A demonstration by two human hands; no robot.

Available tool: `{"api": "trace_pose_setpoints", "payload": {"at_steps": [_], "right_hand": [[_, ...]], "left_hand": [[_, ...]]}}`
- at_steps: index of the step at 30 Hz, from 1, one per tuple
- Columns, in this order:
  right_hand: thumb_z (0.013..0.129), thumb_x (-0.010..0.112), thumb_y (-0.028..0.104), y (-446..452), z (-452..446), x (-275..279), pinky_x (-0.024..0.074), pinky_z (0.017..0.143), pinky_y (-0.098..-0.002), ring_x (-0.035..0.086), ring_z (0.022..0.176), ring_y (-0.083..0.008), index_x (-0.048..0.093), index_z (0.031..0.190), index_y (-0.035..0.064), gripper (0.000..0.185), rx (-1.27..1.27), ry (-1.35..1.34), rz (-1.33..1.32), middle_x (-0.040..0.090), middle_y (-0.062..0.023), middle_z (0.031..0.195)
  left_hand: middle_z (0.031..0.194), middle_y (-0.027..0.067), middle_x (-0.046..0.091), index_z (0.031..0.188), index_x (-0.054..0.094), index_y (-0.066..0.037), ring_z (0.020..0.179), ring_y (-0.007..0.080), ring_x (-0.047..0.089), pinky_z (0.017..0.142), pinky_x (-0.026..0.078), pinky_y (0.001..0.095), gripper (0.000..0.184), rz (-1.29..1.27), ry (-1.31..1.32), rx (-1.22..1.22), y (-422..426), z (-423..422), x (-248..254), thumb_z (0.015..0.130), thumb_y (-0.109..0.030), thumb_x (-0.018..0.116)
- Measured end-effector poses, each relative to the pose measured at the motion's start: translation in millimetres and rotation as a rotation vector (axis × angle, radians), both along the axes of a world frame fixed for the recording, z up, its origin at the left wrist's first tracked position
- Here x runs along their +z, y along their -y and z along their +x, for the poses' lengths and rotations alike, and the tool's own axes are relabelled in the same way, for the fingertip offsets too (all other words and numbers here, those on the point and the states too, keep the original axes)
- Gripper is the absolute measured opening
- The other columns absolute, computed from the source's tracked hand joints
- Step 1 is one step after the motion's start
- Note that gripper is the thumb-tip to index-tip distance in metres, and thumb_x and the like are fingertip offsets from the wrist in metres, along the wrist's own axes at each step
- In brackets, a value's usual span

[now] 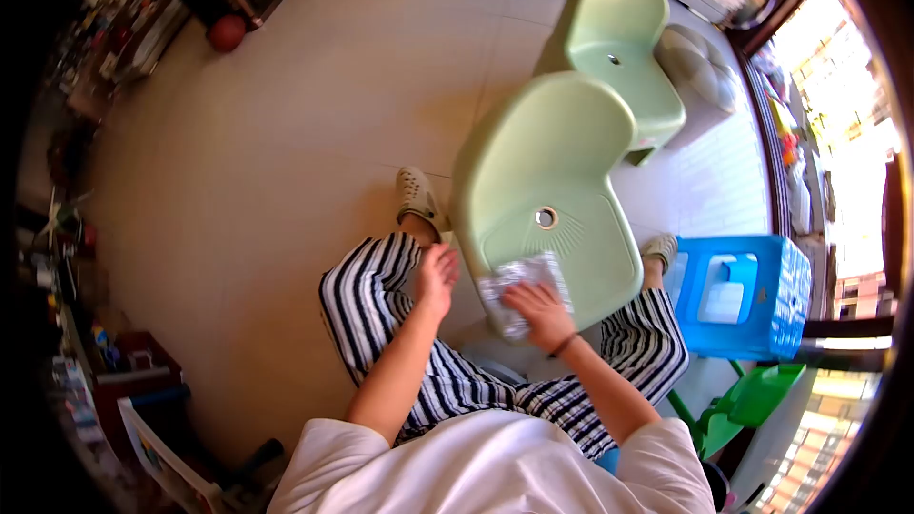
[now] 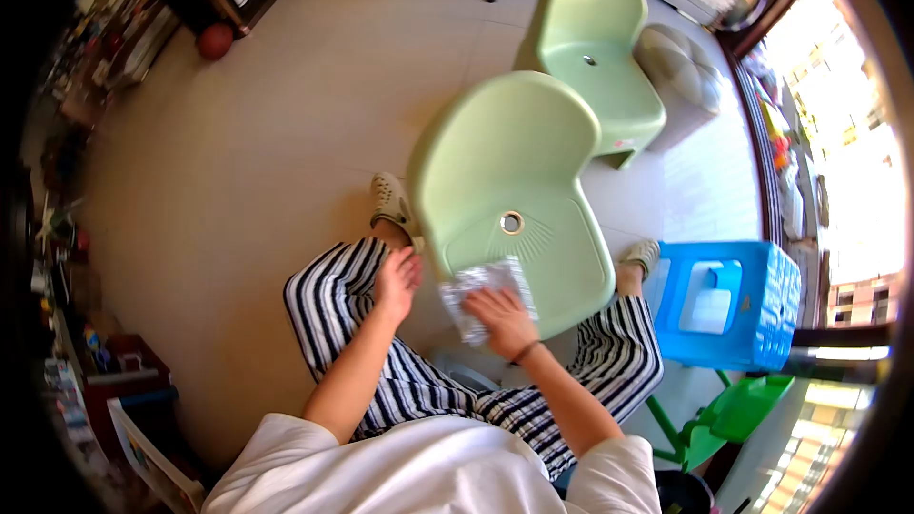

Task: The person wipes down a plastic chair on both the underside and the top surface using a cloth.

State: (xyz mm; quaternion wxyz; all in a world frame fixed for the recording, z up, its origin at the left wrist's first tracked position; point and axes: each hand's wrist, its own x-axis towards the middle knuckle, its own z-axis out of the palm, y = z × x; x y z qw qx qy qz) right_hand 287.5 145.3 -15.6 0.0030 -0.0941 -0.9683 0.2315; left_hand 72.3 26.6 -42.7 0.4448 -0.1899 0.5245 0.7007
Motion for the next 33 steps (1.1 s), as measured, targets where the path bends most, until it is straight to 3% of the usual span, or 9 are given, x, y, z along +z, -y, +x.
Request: {"api": "trace_pose_setpoints", "payload": {"at_steps": [3,7,9,10,14,17,23,29,33], "right_hand": [[0.070,0.055,-0.003,-54,48,-12,0.0243,0.112,-0.0466,0.041,0.133,-0.0281,0.050,0.132,0.0135,0.065,-0.339,0.018,0.165,0.050,-0.0074,0.139],[0.084,0.057,0.028,-139,65,-46,0.0177,0.114,-0.0463,0.027,0.142,-0.0234,0.037,0.144,0.0132,0.065,-0.814,0.064,0.351,0.035,-0.0067,0.151],[0.092,0.046,0.036,-156,21,-26,0.0139,0.116,-0.0454,0.019,0.145,-0.0235,0.027,0.149,0.0138,0.064,-1.021,0.302,0.223,0.024,-0.0065,0.156],[0.089,0.048,0.030,-160,-1,-26,0.0116,0.116,-0.0454,0.016,0.146,-0.0227,0.022,0.150,0.0137,0.068,-1.070,0.329,0.186,0.021,-0.0054,0.157],[0.079,0.047,0.009,-121,-79,-51,0.0161,0.115,-0.0496,0.029,0.140,-0.0261,0.038,0.142,0.0162,0.064,-0.829,0.010,0.182,0.038,-0.0069,0.148],[0.076,0.050,0.010,-36,-114,-54,0.0180,0.114,-0.0488,0.033,0.138,-0.0268,0.042,0.139,0.0106,0.063,-0.577,-0.134,0.090,0.042,-0.0111,0.144],[0.076,0.055,0.010,25,-60,-19,0.0195,0.116,-0.0446,0.031,0.139,-0.0190,0.051,0.133,0.0162,0.057,0.178,-0.130,0.086,0.044,0.0004,0.144],[0.076,0.055,0.009,32,41,16,0.0186,0.116,-0.0445,0.031,0.140,-0.0182,0.046,0.138,0.0228,0.064,0.054,0.021,0.042,0.040,0.0020,0.148],[0.071,0.056,0.002,-18,83,3,0.0220,0.113,-0.0457,0.043,0.130,-0.0220,0.055,0.127,0.0174,0.058,-0.390,-0.045,0.195,0.051,-0.0023,0.136]], "left_hand": [[0.130,0.0058,0.052,0.126,0.055,-0.008,0.118,0.0197,0.046,0.099,0.036,0.0346,0.048,0.069,0.021,-0.015,-13,10,2,0.095,-0.044,0.047],[0.123,0.0014,0.055,0.122,0.058,-0.010,0.111,0.0162,0.049,0.095,0.037,0.0328,0.044,0.108,0.001,0.001,-13,11,-3,0.094,-0.043,0.050],[0.134,0.0072,0.049,0.129,0.052,-0.007,0.122,0.0204,0.043,0.104,0.034,0.0354,0.049,0.109,0.007,-0.038,-12,8,4,0.097,-0.043,0.043],[0.134,0.0079,0.049,0.130,0.051,-0.007,0.123,0.0211,0.043,0.104,0.034,0.0354,0.050,0.124,0.039,-0.023,-10,6,3,0.098,-0.044,0.042],[0.135,0.0106,0.049,0.133,0.048,-0.007,0.121,0.0238,0.047,0.104,0.036,0.0361,0.054,0.152,0.069,-0.012,-3,2,4,0.097,-0.046,0.041],[0.135,0.0118,0.050,0.134,0.047,-0.007,0.120,0.0241,0.048,0.103,0.036,0.0355,0.058,0.143,0.060,-0.031,-1,0,-5,0.096,-0.050,0.040],[0.134,0.0130,0.053,0.133,0.050,-0.008,0.121,0.0240,0.048,0.105,0.030,0.0356,0.061,0.100,-0.041,0.047,4,-14,-26,0.096,-0.055,0.035],[0.147,0.0133,0.036,0.143,0.034,-0.008,0.130,0.0261,0.037,0.104,0.032,0.0477,0.064,0.110,0.022,-0.140,-1,6,-3,0.095,-0.049,0.044],[0.144,0.0074,0.032,0.148,0.021,-0.023,0.135,0.0262,0.027,0.099,0.035,0.0563,0.068,0.007,-0.180,-0.550,-1,38,14,0.091,-0.030,0.058]]}}
